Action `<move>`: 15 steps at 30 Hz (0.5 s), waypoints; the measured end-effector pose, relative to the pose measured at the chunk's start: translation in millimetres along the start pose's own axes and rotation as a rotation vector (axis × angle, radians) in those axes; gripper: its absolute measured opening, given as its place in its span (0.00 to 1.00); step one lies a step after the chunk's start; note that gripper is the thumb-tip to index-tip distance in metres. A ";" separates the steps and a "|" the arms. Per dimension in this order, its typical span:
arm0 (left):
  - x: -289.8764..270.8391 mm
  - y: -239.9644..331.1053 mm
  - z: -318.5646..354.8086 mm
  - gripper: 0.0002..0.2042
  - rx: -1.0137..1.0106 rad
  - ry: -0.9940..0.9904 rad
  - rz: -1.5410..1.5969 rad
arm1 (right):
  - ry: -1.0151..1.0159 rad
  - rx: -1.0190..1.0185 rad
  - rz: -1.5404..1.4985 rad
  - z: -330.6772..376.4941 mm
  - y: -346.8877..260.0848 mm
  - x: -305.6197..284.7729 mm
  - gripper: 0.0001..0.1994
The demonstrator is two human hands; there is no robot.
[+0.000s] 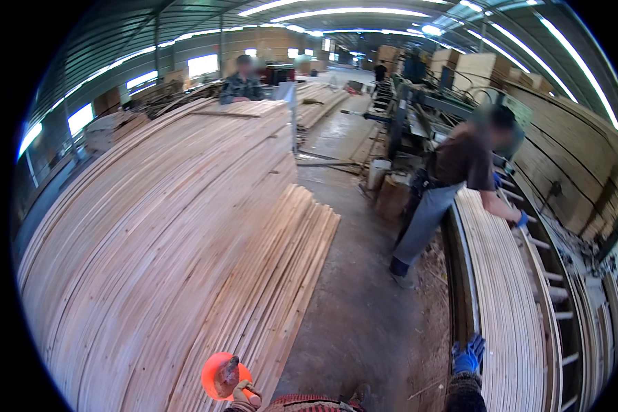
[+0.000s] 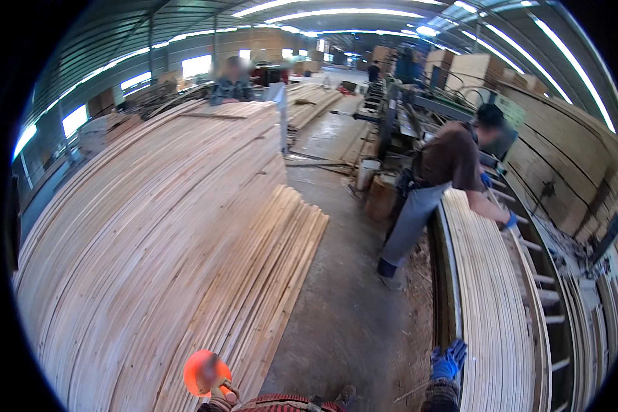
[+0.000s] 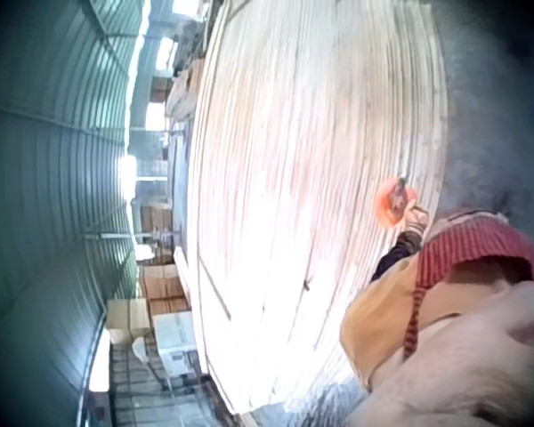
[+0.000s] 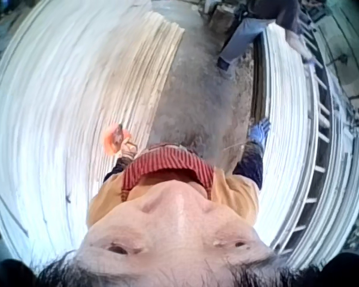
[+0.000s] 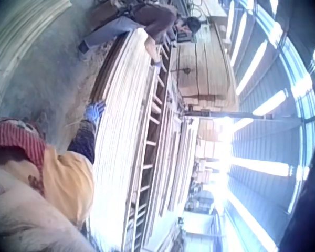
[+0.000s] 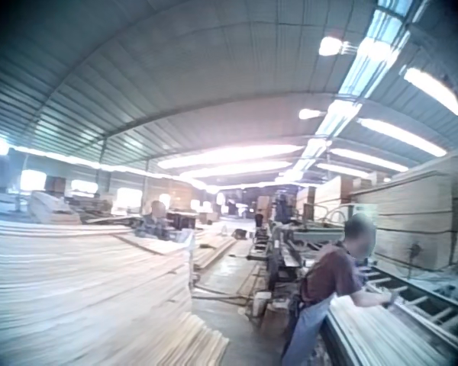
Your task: The person scoops a white paste from an orange bowl using a brush and applies it to the edges of long, curved wooden planks arranged on a rack. They then use their gloved hands to press the planks together, aligning them in a stack.
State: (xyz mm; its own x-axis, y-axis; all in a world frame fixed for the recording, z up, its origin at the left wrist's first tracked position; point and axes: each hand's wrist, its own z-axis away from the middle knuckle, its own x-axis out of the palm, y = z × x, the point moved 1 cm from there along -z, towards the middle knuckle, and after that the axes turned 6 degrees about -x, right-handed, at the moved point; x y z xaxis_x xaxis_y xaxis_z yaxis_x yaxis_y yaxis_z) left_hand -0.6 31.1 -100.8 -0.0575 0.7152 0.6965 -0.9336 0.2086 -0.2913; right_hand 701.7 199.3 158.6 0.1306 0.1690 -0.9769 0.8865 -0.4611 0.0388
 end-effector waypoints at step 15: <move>94.4 -55.9 37.3 0.19 -0.070 0.199 -0.557 | 0.195 0.238 0.042 2.1 20.5 -16.8 0.37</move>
State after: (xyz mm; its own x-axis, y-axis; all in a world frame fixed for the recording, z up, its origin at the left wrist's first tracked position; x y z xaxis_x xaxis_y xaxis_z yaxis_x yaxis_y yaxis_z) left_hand 32.9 62.1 5.7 0.5078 0.5953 0.6227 -0.7782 0.6270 0.0353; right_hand 716.8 185.1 175.3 0.2678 0.2991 -0.9159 0.7527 -0.6583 0.0051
